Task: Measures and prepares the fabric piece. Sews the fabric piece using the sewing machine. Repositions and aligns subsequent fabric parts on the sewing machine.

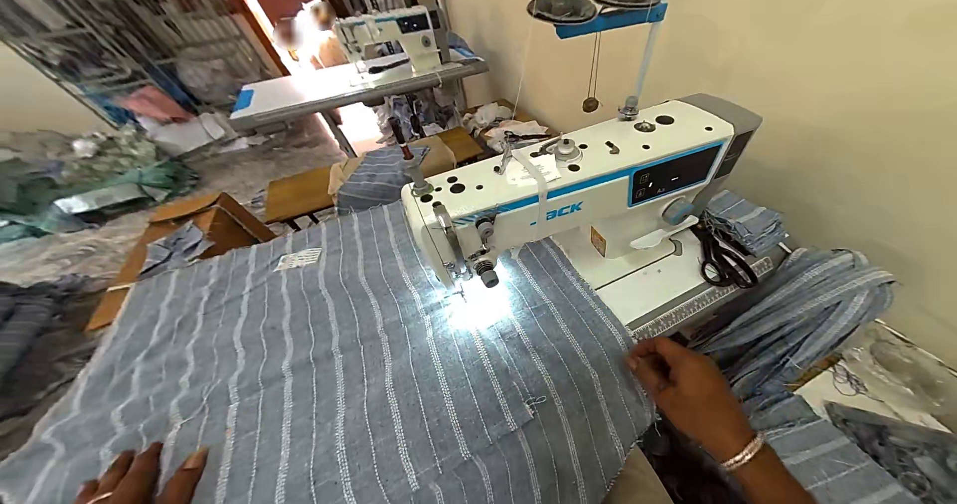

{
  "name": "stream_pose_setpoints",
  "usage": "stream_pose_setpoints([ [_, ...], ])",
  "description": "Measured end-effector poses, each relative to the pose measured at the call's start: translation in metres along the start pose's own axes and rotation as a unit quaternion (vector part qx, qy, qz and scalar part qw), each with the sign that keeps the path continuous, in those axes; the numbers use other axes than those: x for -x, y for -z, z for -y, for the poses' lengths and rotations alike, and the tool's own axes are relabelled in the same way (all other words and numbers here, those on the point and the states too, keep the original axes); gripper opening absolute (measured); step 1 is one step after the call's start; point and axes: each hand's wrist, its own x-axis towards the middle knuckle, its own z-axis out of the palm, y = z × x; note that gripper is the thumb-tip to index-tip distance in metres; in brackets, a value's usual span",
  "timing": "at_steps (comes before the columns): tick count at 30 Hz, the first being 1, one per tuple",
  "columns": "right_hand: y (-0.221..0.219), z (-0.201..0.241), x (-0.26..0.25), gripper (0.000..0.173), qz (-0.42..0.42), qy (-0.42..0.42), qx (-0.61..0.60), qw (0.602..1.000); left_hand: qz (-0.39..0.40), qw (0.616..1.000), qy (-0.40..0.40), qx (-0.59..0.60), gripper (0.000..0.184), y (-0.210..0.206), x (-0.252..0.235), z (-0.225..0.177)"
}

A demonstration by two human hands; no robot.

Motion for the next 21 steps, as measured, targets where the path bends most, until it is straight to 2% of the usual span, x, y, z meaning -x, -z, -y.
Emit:
stream_pose_setpoints([
  [3, -0.035, 0.071, -0.002, 0.043, 0.104, 0.071, -0.054, 0.991, -0.034, 0.999, -0.028, 0.02, 0.07, -0.002, -0.005, -0.004],
  [6, -0.076, 0.122, -0.012, 0.052, 0.186, 0.1, -0.005, 0.977, -0.07, 0.994, -0.079, 0.025, 0.067, -0.018, -0.013, 0.0],
  [10, -0.103, 0.141, -0.012, 0.049, 0.183, 0.095, 0.028, 0.978, -0.056, 0.991, -0.12, 0.034, 0.054, -0.021, -0.017, -0.033],
  [13, -0.103, 0.135, -0.007, 0.038, 0.108, 0.109, 0.024, 0.988, -0.024, 0.984, -0.166, 0.059, 0.039, -0.02, -0.019, -0.094],
  [15, -0.101, 0.136, -0.008, 0.047, 0.054, 0.122, 0.05, 0.99, 0.007, 0.978, -0.2, 0.066, 0.037, -0.023, -0.021, -0.143],
  [17, -0.099, 0.147, -0.016, 0.056, 0.088, 0.105, 0.083, 0.987, 0.04, 0.967, -0.239, 0.078, 0.039, -0.031, -0.023, -0.193],
  [19, -0.098, 0.158, -0.026, 0.048, 0.14, 0.093, 0.09, 0.982, 0.07, 0.954, -0.277, 0.093, 0.042, -0.041, -0.022, -0.24],
  [21, -0.097, 0.158, -0.026, 0.04, 0.17, 0.095, 0.031, 0.98, 0.094, 0.947, -0.295, 0.081, 0.048, -0.05, -0.019, -0.273],
])
